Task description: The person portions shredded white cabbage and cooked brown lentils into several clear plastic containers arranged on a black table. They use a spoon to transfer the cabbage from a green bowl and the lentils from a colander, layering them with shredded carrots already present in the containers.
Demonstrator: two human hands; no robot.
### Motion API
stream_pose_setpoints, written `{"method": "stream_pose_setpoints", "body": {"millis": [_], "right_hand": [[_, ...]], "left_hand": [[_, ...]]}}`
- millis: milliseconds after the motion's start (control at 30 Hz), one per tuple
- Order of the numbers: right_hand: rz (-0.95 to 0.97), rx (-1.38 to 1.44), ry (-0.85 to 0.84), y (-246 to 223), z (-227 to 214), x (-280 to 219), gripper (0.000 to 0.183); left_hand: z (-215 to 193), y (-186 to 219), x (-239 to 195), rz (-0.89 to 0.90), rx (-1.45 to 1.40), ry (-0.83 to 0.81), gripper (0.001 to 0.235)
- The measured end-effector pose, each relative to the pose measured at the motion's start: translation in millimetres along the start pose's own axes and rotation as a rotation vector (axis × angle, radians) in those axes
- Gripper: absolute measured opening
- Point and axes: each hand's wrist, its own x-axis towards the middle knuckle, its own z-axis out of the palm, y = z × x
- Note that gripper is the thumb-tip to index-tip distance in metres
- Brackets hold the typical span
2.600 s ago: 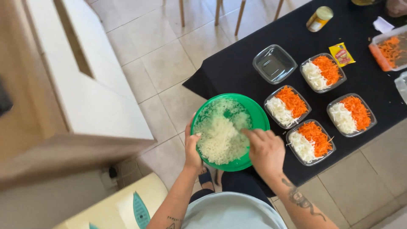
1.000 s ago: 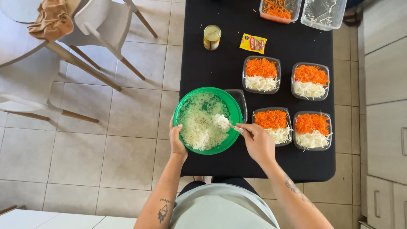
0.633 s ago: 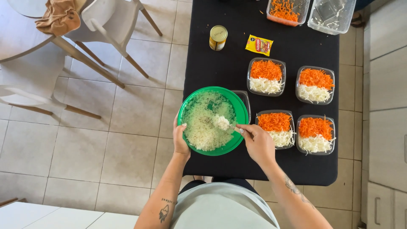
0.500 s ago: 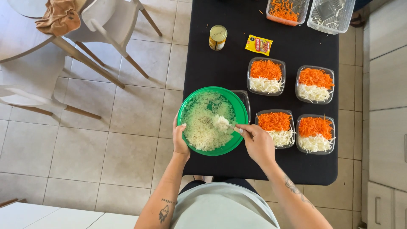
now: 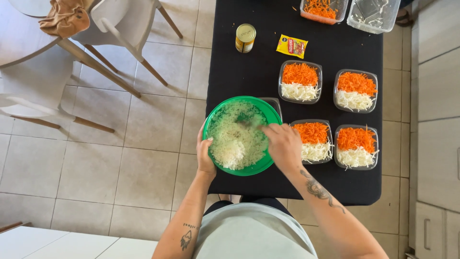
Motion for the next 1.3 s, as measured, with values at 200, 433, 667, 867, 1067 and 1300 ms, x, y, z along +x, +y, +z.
{"method": "stream_pose_setpoints", "body": {"millis": [200, 433, 667, 867, 1067, 1300], "right_hand": [[0.364, 0.520, -0.440, -39, -27, 3, 0.025], [0.582, 0.557, -0.572, -36, -46, 13, 0.022], [0.649, 0.569, -0.577, -32, -59, 15, 0.019], [0.721, 0.640, -0.545, -22, -79, 21, 0.020], [0.783, 0.686, -0.476, -4, -92, 26, 0.020], [0.828, 0.694, -0.454, 16, -75, 26, 0.022]], "left_hand": [[12, 21, -12, -0.004, 0.135, 0.015, 0.060], [1, 14, -5, -0.004, 0.199, 0.025, 0.061], [2, 16, -12, -0.027, 0.162, 0.075, 0.060], [-20, -11, 3, -0.044, 0.054, 0.139, 0.059], [-45, -27, 19, -0.049, -0.124, 0.181, 0.059], [-99, -36, 28, -0.004, -0.089, 0.323, 0.055]]}}
